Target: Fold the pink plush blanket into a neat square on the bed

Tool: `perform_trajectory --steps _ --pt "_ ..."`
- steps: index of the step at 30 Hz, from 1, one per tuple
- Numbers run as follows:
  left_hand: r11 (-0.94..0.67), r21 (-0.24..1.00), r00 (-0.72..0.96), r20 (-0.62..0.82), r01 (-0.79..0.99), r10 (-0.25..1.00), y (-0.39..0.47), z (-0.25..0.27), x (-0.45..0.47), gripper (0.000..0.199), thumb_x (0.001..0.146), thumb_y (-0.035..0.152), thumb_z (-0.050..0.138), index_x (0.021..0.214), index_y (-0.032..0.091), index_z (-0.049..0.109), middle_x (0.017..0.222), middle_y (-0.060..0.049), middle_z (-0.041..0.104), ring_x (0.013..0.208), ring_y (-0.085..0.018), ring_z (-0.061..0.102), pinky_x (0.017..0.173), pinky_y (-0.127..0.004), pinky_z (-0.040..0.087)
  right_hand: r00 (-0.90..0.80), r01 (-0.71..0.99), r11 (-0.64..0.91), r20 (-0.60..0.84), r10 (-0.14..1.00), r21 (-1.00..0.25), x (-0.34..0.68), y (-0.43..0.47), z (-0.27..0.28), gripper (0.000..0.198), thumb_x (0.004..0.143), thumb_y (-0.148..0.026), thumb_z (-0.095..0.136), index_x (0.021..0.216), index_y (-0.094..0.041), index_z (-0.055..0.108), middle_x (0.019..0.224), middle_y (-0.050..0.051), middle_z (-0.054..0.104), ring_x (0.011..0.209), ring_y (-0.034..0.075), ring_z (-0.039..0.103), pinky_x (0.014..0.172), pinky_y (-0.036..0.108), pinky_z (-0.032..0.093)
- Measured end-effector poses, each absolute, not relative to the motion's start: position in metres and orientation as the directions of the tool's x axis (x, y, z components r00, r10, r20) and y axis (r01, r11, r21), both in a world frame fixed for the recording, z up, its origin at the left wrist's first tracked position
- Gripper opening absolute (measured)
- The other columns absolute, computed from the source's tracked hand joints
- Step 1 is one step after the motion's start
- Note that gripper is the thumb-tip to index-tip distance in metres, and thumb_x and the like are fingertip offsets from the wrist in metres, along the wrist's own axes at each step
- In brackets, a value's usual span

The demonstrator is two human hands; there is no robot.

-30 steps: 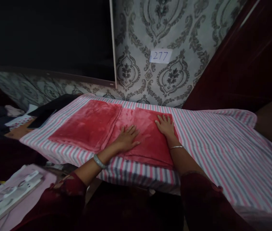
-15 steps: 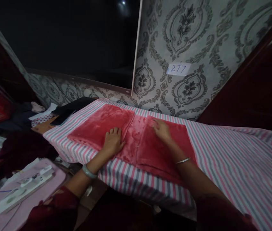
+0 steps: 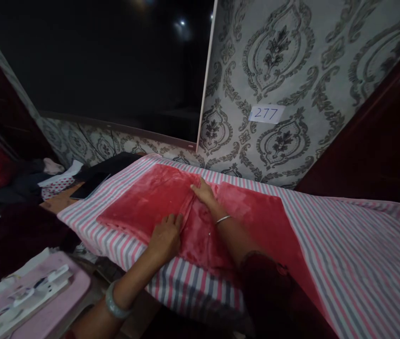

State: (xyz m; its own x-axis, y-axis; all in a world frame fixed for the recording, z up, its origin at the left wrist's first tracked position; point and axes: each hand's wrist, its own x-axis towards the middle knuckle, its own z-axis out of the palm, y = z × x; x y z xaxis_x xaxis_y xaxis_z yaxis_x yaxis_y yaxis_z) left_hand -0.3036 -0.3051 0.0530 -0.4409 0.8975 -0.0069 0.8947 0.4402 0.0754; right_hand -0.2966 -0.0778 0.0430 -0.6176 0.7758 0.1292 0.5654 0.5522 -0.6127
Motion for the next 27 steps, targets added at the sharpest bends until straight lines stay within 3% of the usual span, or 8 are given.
perform_trajectory --steps 6,8,13,17,21,24,27 --pt "0.443 0.203 -0.455 0.015 0.873 0.890 -0.300 0.059 -0.305 0.064 0.087 0.007 0.046 0.151 0.013 0.047 0.143 -0.021 0.055 0.123 -0.029 0.062 0.103 -0.039 0.046 -0.610 0.581 0.574 0.158 0.777 -0.578 -0.310 -0.081 0.045 0.058 0.089 -0.011 0.048 0.146 -0.023 0.059 0.139 0.004 0.066 0.124 0.018 0.062 0.108 0.027 0.045" --pt "0.417 0.226 -0.435 0.036 0.881 0.900 -0.299 0.057 -0.302 0.068 0.085 0.007 0.047 0.153 0.015 0.044 0.144 -0.021 0.056 0.122 -0.030 0.063 0.103 -0.040 0.047 -0.586 0.610 0.560 0.156 0.795 -0.561 -0.307 -0.079 0.044 0.059 0.090 -0.012 0.047 0.146 -0.023 0.058 0.138 0.005 0.067 0.122 0.019 0.063 0.106 0.027 0.047" --pt "0.238 0.345 -0.254 0.002 0.908 0.967 -0.302 0.050 -0.309 0.051 0.087 0.014 0.052 0.137 0.019 0.060 0.129 -0.015 0.067 0.113 -0.027 0.067 0.098 -0.037 0.050 -0.555 0.685 0.520 0.096 0.826 -0.509 -0.293 -0.080 0.041 0.054 0.091 -0.017 0.051 0.143 -0.022 0.061 0.133 0.009 0.068 0.117 0.022 0.066 0.101 0.029 0.051" --pt "0.082 0.468 -0.173 0.156 0.880 0.972 -0.294 0.066 -0.343 0.038 0.096 0.029 0.050 0.131 0.024 0.066 0.121 -0.008 0.073 0.109 -0.023 0.069 0.099 -0.034 0.051 -0.568 0.697 0.569 0.147 0.810 -0.437 -0.295 -0.089 0.052 0.056 0.094 -0.023 0.054 0.150 -0.020 0.054 0.152 0.015 0.051 0.136 0.028 0.052 0.110 0.039 0.044" --pt "0.280 0.288 -0.359 0.277 0.916 0.891 -0.276 0.079 -0.366 0.050 0.099 0.035 0.049 0.144 0.016 0.058 0.144 -0.016 0.062 0.132 -0.032 0.058 0.114 -0.047 0.043 -0.686 0.619 0.717 0.224 0.692 -0.322 -0.313 -0.094 0.062 0.060 0.102 -0.034 0.045 0.160 -0.019 0.038 0.170 0.014 0.025 0.156 0.030 0.021 0.123 0.050 0.025" --pt "0.404 0.143 -0.424 0.167 0.904 0.890 -0.268 0.064 -0.360 0.068 0.095 0.048 0.058 0.154 0.016 0.048 0.163 -0.020 0.039 0.153 -0.043 0.029 0.122 -0.061 0.025 -0.726 0.621 0.721 0.120 0.677 -0.307 -0.323 -0.090 0.055 0.062 0.105 -0.044 0.038 0.163 -0.021 0.031 0.172 0.011 0.020 0.158 0.029 0.014 0.126 0.053 0.016" --pt "0.408 0.087 -0.414 0.075 0.909 0.907 -0.269 0.037 -0.349 0.073 0.095 0.055 0.056 0.159 0.024 0.042 0.170 -0.018 0.024 0.156 -0.049 0.013 0.121 -0.071 0.014 -0.721 0.662 0.696 0.019 0.693 -0.280 -0.323 -0.082 0.037 0.070 0.105 -0.055 0.037 0.164 -0.020 0.028 0.172 0.012 0.018 0.159 0.031 0.009 0.125 0.056 0.014"
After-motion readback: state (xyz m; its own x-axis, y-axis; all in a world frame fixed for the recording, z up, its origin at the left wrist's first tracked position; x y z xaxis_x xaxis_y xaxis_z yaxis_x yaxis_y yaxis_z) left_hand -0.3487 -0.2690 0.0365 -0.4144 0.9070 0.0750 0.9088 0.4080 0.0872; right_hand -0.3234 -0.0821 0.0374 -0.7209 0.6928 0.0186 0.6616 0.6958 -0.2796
